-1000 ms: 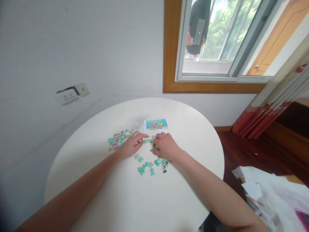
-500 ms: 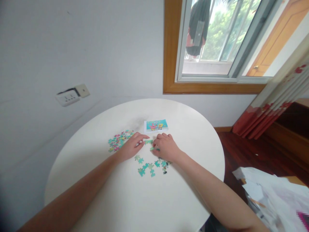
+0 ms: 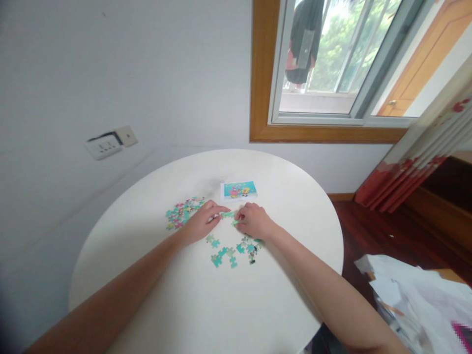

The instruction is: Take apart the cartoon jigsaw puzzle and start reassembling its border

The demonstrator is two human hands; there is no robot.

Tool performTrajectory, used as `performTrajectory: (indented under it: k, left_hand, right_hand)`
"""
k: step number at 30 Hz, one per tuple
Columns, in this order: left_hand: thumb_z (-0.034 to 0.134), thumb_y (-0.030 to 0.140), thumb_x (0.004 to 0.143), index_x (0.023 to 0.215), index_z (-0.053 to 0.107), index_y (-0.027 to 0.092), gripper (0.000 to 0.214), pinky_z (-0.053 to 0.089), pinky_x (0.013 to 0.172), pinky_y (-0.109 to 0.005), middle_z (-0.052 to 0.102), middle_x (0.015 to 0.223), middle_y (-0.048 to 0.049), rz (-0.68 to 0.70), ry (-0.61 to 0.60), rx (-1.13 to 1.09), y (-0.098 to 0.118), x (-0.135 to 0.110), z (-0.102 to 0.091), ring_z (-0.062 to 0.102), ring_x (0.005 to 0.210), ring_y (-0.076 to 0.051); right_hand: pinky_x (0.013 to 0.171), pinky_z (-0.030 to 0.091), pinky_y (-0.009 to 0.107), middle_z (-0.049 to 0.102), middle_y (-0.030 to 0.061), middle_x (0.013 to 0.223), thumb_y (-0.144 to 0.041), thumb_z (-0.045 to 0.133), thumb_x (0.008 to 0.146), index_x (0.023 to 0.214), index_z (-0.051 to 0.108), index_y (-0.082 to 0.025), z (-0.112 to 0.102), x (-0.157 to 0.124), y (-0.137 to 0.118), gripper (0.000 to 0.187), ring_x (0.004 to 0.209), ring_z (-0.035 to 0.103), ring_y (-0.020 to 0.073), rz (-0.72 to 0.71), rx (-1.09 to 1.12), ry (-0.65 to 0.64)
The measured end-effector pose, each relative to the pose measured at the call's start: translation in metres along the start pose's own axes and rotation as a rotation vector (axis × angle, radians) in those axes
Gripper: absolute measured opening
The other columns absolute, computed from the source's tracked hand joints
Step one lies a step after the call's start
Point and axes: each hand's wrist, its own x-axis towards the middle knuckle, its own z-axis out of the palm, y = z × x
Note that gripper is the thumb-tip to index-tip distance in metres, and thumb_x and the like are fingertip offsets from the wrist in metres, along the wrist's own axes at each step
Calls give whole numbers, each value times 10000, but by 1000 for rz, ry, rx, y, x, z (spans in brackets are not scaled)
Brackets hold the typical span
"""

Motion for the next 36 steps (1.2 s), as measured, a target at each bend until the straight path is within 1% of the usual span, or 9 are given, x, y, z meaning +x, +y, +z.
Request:
performTrajectory:
  k: [5,7,11,14,17,20,24,30,36]
  left_hand:
    - [469,157,880,1127,664,207,319,430,805,-295,484,876,-42,-10,-13,4,1,0,-1,511,837,-172]
    - [470,167,883,1133,665,217,320,429,811,-295,487,879,-43,-5,-13,7,1,0,-1,506,845,-173]
    - [477,181,885,1138,666,234,320,428,818,-295,495,895,-46,8,-19,31,0,-1,0,500,863,-174]
    - [478,178,883,1142,665,236,325,430,820,-298,497,908,-50,12,-23,35,-1,0,0,500,868,-175]
    - [478,168,880,1144,664,250,333,431,826,-296,504,909,-47,10,-23,28,0,0,0,501,876,-174]
    - [478,166,881,1152,660,257,339,431,825,-295,506,905,-46,12,-22,29,0,0,0,502,879,-175]
    - [476,168,882,1147,663,254,336,435,813,-292,503,901,-46,16,-23,32,0,0,0,505,871,-175]
    - [475,171,882,1145,663,253,333,431,818,-292,504,896,-43,15,-24,21,-3,1,1,503,866,-170]
    - [479,168,879,1137,666,256,331,431,812,-292,503,890,-43,9,-29,26,-1,1,0,502,868,-173]
  right_hand:
    - [772,413,262,604,45,928,-194,676,723,894,684,-193,3,3,5,171,808,550,143,-6,93,38]
    - [725,418,239,615,25,874,-160,665,716,844,676,-187,4,3,6,132,752,552,124,8,143,54]
    - [615,408,198,606,-26,696,-135,606,740,784,639,-178,7,6,11,70,636,539,100,52,322,58]
    - [619,416,199,621,-28,689,-142,585,749,800,636,-175,7,10,18,79,646,552,103,66,379,105]
    - [645,422,212,650,-16,719,-167,571,774,809,660,-178,8,17,23,96,665,560,109,88,355,183]
    - [655,422,220,672,-5,735,-204,567,798,824,685,-179,11,23,26,123,678,572,117,111,349,223]
    - [655,420,228,694,6,767,-252,589,798,852,705,-186,16,27,23,145,695,593,128,166,327,218]
    - [613,410,225,700,6,769,-349,614,792,834,719,-209,19,27,18,180,680,598,130,247,239,218]
    - [592,394,219,690,11,729,-351,631,778,779,725,-205,19,28,17,173,654,583,129,220,166,230]
